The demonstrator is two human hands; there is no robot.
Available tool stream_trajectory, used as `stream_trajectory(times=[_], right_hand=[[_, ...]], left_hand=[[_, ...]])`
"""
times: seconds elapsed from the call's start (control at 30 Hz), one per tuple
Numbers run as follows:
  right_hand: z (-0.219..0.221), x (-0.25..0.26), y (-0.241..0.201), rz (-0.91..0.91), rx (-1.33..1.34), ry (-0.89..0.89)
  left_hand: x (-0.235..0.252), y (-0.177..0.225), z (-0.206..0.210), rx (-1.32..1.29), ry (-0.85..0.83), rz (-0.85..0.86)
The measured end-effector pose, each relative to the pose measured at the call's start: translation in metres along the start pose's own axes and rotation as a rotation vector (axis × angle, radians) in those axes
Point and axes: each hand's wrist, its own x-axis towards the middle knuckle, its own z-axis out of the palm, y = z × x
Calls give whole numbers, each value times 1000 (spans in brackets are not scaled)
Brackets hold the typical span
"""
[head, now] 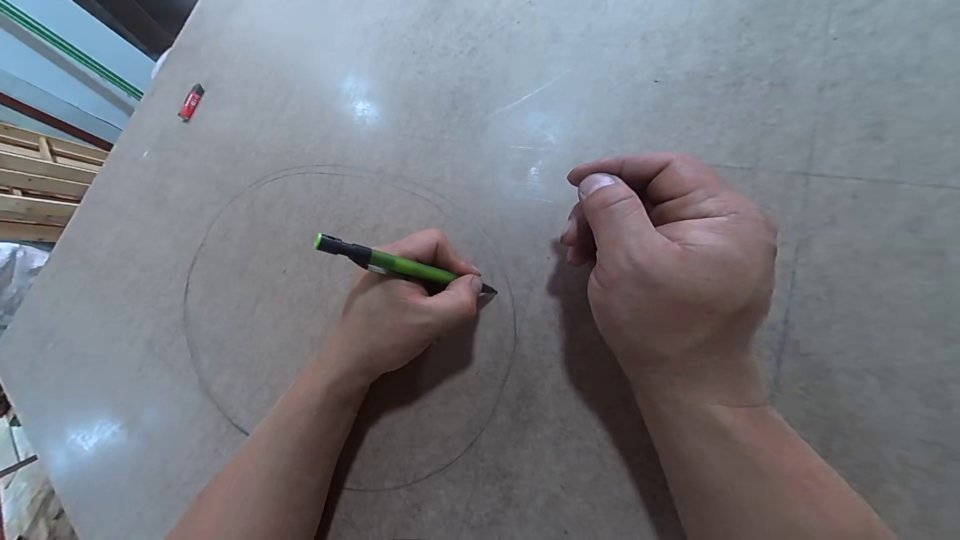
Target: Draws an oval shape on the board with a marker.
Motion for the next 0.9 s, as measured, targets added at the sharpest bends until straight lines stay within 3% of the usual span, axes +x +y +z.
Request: stream_trajectory(times=[0.17,0.43,0.7,0.8,0.9], right_hand=[[0,0,0,0,-8,0],[0,0,-1,9,-4,-1],[0,0,0,0,13,0],[-1,1,0,3,21,1],[-1,1,0,1,23,2]], left_hand=[[3,-5,-11,-48,-206,83],[-1,0,0,-15,-31,1],[0,-4,-15,-22,-318,98],[-5,-3,-11,-77,-270,57],[-8,-1,-3,-57,-100,18]])
